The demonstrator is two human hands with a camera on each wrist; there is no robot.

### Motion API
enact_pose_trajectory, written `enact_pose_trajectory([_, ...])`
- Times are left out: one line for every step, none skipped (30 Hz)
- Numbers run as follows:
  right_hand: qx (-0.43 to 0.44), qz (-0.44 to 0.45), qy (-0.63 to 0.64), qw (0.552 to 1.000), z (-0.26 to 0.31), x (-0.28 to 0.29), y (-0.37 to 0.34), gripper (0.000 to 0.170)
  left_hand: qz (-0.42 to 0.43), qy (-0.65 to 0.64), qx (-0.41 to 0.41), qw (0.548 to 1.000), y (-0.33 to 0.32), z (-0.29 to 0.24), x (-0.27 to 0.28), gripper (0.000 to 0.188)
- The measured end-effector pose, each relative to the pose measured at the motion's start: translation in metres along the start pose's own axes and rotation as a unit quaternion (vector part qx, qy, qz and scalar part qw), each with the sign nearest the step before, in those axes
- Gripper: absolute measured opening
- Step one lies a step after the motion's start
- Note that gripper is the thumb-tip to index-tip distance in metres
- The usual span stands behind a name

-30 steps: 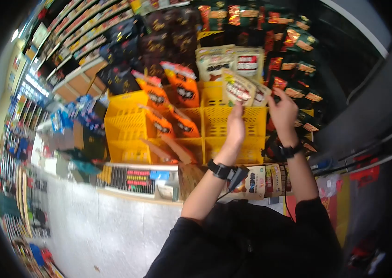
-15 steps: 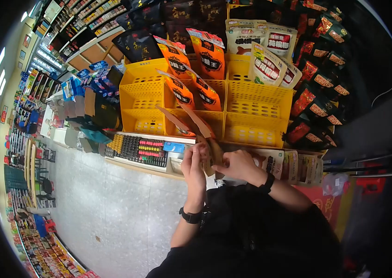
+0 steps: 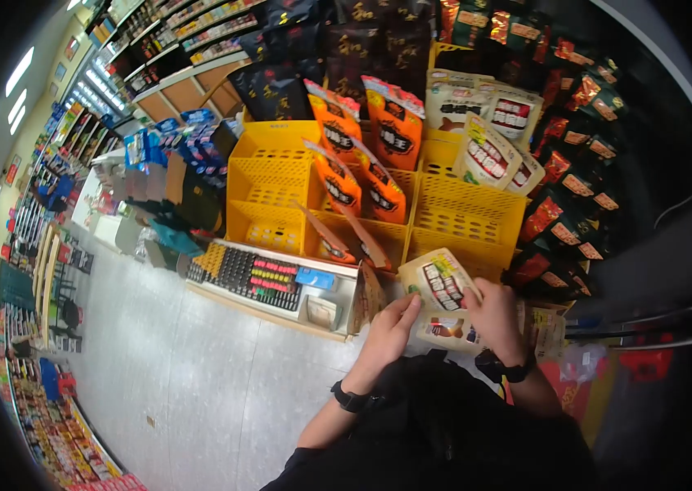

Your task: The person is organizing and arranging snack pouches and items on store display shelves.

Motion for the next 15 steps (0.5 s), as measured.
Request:
enact_pose_trajectory([0.014,-0.052,0.008,0.999,0.004,0.017,-0.001,0.019,0.012,-0.009,-0.034,0.999,0.002,-0.003,-0.006,0.051])
enact_pose_trajectory([0.028,-0.103,0.014,0.994,0.006,0.032,-0.001,0.021,0.025,-0.018,-0.068,0.997,0.003,-0.007,-0.012,0.051])
enact_pose_trajectory([0.033,-0.144,-0.008,0.989,0.008,0.043,0.0,0.021,0.075,-0.026,-0.063,0.995,0.006,-0.014,-0.016,0.053])
enact_pose_trajectory([0.065,-0.197,0.004,0.978,0.0,0.05,0.006,0.02,0.084,-0.026,-0.069,0.994,0.009,-0.025,-0.021,0.053])
enact_pose_trajectory([0.076,-0.224,0.007,0.971,0.001,0.061,0.013,0.018,0.117,-0.043,-0.063,0.99,0.011,-0.037,-0.027,0.054])
enact_pose_trajectory([0.089,-0.25,0.011,0.964,0.005,0.073,0.022,0.015,0.148,-0.059,-0.057,0.986,0.015,-0.045,-0.033,0.054])
enact_pose_trajectory([0.102,-0.276,0.025,0.955,0.011,0.083,0.032,0.014,0.183,-0.057,-0.06,0.98,0.027,-0.046,-0.039,0.061])
enact_pose_trajectory([0.116,-0.301,0.039,0.946,0.017,0.091,0.043,0.014,0.186,-0.055,-0.063,0.979,0.041,-0.046,-0.047,0.061])
enact_pose_trajectory([0.139,-0.315,0.035,0.938,0.019,0.096,0.057,0.015,0.12,-0.025,-0.126,0.984,0.058,-0.048,-0.054,0.064])
enact_pose_trajectory([0.163,-0.328,0.031,0.93,0.019,0.099,0.071,0.016,0.053,0.005,-0.188,0.981,0.073,-0.053,-0.058,0.068])
enact_pose_trajectory([0.163,-0.33,0.03,0.929,0.017,0.099,0.088,0.016,0.045,-0.011,-0.195,0.98,0.09,-0.063,-0.061,0.071])
enact_pose_trajectory([0.187,-0.354,0.033,0.916,0.015,0.096,0.105,0.016,0.036,-0.029,-0.202,0.978,0.108,-0.073,-0.064,0.074])
enact_pose_trajectory([0.212,-0.378,0.035,0.901,0.013,0.093,0.119,0.016,0.035,-0.031,-0.204,0.978,0.125,-0.079,-0.067,0.074])
enact_pose_trajectory([0.216,-0.377,0.034,0.9,0.013,0.091,0.13,0.016,0.022,-0.054,-0.216,0.975,0.142,-0.086,-0.069,0.075])
enact_pose_trajectory([0.234,-0.375,0.013,0.897,0.015,0.09,0.142,0.016,0.007,-0.077,-0.229,0.97,0.157,-0.09,-0.07,0.076])
Point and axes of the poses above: each hand's wrist, its own y-axis towards the middle knuckle, its own x-axis out of the back of the hand, z = x × y, the point moved 2 cm from there along y, towards the middle knuckle, and after that the axes turned 2 degrees about y, right-handed, at the moved point
